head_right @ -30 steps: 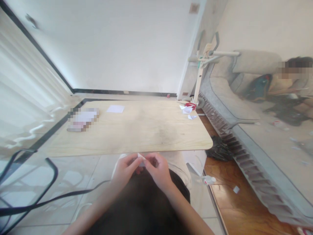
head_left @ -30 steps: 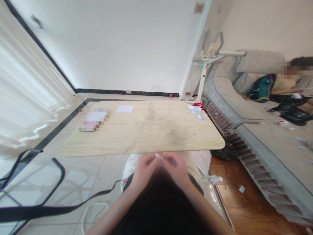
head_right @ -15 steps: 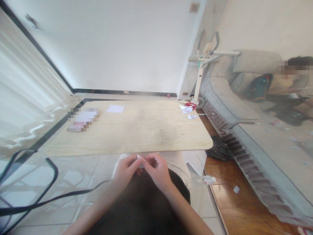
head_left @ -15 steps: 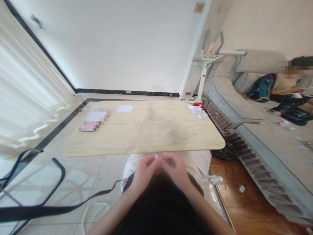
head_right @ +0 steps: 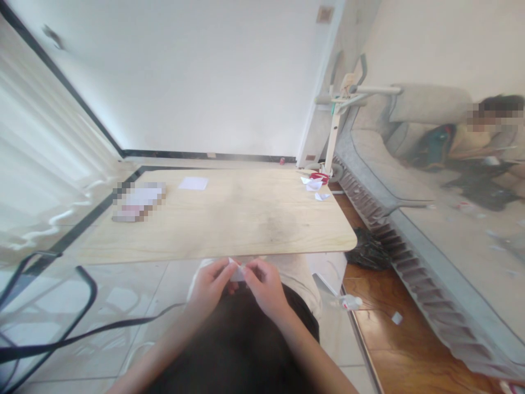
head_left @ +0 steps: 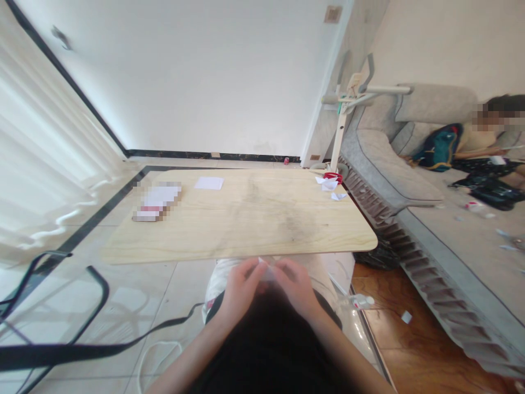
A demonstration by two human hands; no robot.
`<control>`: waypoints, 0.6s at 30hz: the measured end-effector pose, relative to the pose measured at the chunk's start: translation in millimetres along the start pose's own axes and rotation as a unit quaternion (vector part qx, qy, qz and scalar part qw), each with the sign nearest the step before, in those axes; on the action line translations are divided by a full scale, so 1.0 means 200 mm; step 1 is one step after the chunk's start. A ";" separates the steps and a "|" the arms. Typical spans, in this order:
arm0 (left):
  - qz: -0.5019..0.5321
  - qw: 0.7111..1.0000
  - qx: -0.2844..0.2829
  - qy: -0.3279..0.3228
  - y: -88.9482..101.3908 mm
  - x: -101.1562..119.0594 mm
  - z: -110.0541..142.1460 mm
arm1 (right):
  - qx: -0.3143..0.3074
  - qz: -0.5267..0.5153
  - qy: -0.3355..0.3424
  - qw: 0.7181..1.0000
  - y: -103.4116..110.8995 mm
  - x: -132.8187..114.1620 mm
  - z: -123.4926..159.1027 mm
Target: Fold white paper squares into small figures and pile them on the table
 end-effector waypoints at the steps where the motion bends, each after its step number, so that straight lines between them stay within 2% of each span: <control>1: 0.001 1.000 -0.001 0.000 0.00 0.00 0.00 | -0.002 0.002 0.001 1.000 0.00 0.00 0.00; 6: 0.006 1.000 -0.019 0.009 -0.02 0.00 0.00 | 0.011 -0.004 0.002 1.000 0.01 0.01 0.00; 12: 0.004 0.999 -0.044 0.007 -0.05 0.00 0.01 | 0.095 -0.006 -0.002 0.995 0.07 0.02 0.00; 18: 0.010 1.000 -0.023 0.005 -0.03 0.00 0.01 | 0.049 -0.022 0.022 0.998 0.03 0.01 0.00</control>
Point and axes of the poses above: each hand's wrist, its own z-axis away from the middle knuckle, its own y-axis out of the back of the hand, x = y × z, the point moved 8 cm from there along -z, towards the middle knuckle, and after that the axes turned 5 degrees about y, right-handed, at the moved point
